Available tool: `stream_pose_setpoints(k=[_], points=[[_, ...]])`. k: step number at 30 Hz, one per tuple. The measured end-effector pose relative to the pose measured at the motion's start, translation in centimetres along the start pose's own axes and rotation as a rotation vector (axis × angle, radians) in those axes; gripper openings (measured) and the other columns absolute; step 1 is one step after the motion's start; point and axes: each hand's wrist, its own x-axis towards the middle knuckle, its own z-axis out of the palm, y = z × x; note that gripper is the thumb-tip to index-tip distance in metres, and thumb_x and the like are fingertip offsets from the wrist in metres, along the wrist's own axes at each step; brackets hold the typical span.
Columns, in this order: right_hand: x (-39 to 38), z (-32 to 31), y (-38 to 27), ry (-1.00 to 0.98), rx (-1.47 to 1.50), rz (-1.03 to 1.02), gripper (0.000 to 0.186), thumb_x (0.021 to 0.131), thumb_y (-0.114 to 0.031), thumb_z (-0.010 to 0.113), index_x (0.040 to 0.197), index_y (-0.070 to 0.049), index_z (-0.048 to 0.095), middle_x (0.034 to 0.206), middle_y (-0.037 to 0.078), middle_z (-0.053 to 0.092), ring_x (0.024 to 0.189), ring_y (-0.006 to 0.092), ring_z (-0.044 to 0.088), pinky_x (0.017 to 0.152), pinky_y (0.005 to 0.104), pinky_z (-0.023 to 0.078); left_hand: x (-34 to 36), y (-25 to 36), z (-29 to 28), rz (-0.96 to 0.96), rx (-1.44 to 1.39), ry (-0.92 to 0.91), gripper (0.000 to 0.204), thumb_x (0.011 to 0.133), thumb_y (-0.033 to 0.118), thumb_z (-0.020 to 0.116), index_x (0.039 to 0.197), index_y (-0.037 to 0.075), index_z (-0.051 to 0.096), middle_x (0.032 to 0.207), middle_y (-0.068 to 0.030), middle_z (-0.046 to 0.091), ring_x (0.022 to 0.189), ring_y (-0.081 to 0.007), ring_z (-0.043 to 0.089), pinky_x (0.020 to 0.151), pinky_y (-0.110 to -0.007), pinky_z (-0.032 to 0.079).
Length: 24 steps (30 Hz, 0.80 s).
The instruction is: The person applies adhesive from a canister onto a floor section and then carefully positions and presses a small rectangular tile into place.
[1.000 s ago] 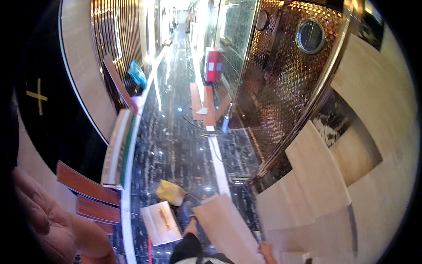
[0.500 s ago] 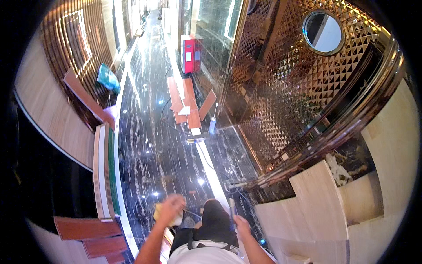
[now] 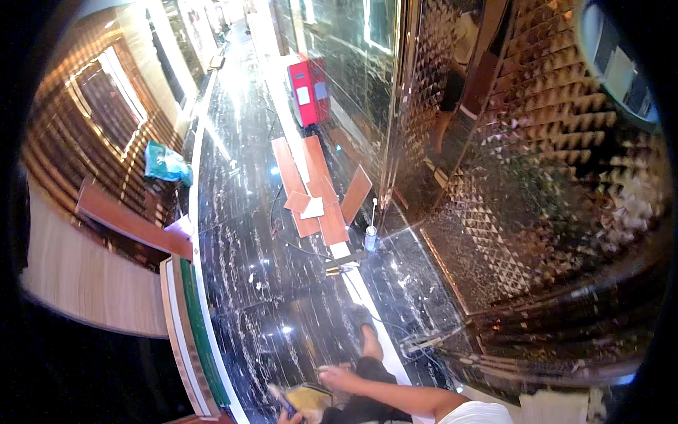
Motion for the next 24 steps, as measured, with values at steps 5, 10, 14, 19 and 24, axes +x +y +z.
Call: stream_pose_setpoints(k=[5,10,14,19,24], points=[[16.5,-25.5,3.8,0.703,-0.188,0.144,0.042,0.093,-0.045,0.068,0.113,-0.007,0.069,0.108,0.023,0.070,0.102,0.0405,0.067,0.088,0.0505,0.052,11.8,1.9,7.5,-0.182,0.063,0.312,0.035,0.095,0.026,0.072,0.120,0.003,0.065,0.098,-0.0079,0.070,0.082,-0.0195,0.067,0.071,-0.033,0.053],[33.5,-46.9,9.2,1.004,-0.306,0.284,0.046,0.089,-0.041,0.073,0.118,-0.005,0.069,0.113,0.022,0.072,0.106,0.0403,0.069,0.090,0.0475,0.054,25.7,1.8,14.5,-0.342,0.180,0.366,0.036,0.094,0.025,0.073,0.121,0.003,0.064,0.097,-0.0088,0.070,0.082,-0.0201,0.067,0.071,-0.033,0.053],[43.5,-56.5,14.4,1.288,-0.296,0.233,0.078,0.082,-0.038,0.083,0.143,-0.002,0.050,0.135,0.022,0.063,0.127,0.0378,0.059,0.107,0.0449,0.046,33.4,-0.4,16.8,-0.420,0.250,0.342,0.036,0.094,0.024,0.073,0.122,0.003,0.063,0.097,-0.0096,0.070,0.082,-0.0206,0.067,0.071,-0.034,0.054],[51.3,-58.4,14.8,1.413,-0.295,0.166,0.091,0.074,-0.032,0.090,0.147,-0.002,0.045,0.147,0.023,0.053,0.136,0.0371,0.051,0.114,0.0429,0.041,37.6,-2.3,16.1,-0.489,0.307,0.358,0.037,0.093,0.023,0.073,0.123,0.004,0.061,0.096,-0.0106,0.070,0.081,-0.0212,0.068,0.071,-0.034,0.054],[51.1,-59.8,13.3,1.329,-0.437,0.121,0.086,0.076,-0.029,0.089,0.145,0.002,0.046,0.141,0.024,0.056,0.133,0.0380,0.053,0.111,0.0413,0.044,37.8,-2.9,15.2,-0.540,0.333,0.362,0.038,0.093,0.022,0.074,0.124,0.004,0.060,0.096,-0.0116,0.070,0.081,-0.0218,0.068,0.071,-0.035,0.055]])
